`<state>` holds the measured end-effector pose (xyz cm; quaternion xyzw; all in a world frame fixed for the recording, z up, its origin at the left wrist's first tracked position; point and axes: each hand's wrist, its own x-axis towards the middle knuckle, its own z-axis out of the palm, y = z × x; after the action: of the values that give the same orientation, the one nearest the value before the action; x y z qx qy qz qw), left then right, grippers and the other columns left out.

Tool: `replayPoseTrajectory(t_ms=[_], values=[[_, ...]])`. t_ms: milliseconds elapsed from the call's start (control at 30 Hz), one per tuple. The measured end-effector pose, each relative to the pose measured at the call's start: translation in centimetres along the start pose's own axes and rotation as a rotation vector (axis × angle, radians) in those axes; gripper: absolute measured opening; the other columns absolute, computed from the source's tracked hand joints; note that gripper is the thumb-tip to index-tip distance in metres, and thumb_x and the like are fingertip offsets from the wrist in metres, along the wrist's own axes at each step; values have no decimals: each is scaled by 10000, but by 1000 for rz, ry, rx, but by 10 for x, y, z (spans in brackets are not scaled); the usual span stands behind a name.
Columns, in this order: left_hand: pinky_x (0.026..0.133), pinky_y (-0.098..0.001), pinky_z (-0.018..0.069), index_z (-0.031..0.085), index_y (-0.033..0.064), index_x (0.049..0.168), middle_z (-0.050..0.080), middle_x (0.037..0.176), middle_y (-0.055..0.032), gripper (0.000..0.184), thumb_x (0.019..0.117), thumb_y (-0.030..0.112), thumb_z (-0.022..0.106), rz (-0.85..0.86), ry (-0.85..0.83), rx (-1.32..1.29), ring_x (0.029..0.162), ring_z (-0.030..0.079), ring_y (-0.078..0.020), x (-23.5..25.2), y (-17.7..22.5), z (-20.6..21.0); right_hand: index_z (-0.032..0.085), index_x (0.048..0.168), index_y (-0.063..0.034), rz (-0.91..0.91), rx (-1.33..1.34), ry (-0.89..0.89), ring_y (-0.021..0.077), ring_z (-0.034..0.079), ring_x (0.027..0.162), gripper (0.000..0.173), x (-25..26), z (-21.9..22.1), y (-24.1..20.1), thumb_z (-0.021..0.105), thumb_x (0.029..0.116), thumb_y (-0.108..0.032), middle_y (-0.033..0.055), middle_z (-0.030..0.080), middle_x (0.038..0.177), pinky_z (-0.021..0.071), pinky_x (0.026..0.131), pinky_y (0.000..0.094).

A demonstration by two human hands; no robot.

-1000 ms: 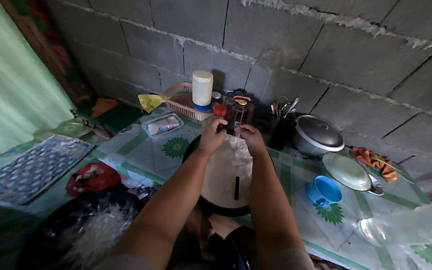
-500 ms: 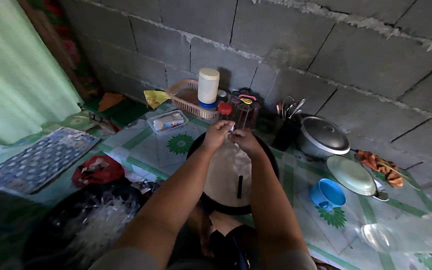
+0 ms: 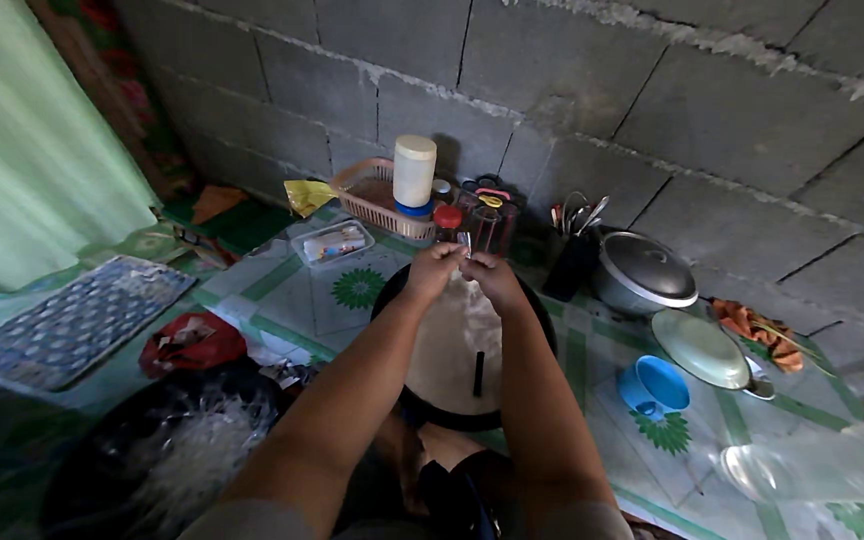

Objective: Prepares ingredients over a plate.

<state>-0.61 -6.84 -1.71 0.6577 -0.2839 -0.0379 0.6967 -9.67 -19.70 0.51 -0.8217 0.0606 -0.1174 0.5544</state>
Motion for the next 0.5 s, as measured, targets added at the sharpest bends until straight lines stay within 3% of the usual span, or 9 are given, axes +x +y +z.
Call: replayPoseTrajectory(t_ms=[133, 200, 367, 500], values=[[855, -372, 542, 742, 42, 1051, 720, 958, -63, 231, 1007, 254, 664, -8, 24, 3, 883, 658, -125, 1, -1, -1, 675, 1083, -2, -11, -53, -69, 145, 606, 851, 215, 4, 1, 0, 634, 1023, -205, 105, 667, 983, 527, 794, 355], [843, -366, 547, 740, 34, 1032, 717, 943, -58, 214, 989, 237, 688, -17, 51, -29, 868, 656, -119, 2, -1, -1, 671, 1071, 24, -6, -85, -94, 172, 625, 891, 223, 6, 1, -2, 626, 1026, -190, 131, 675, 1006, 535, 834, 387], [833, -334, 525, 734, 35, 988, 702, 917, -39, 254, 1010, 277, 662, -26, 77, -97, 843, 630, -97, 0, 1, 0, 660, 1012, 51, -15, -80, -99, 148, 594, 852, 210, 8, 4, -6, 624, 1027, -156, 124, 658, 954, 514, 817, 368], [819, -306, 532, 721, 23, 997, 706, 929, -43, 203, 1004, 219, 667, -47, 75, -174, 842, 634, -89, -1, 2, 2, 680, 1050, 36, -21, -49, -108, 124, 597, 848, 190, 7, 6, -6, 629, 1021, -144, 103, 663, 961, 524, 809, 342]])
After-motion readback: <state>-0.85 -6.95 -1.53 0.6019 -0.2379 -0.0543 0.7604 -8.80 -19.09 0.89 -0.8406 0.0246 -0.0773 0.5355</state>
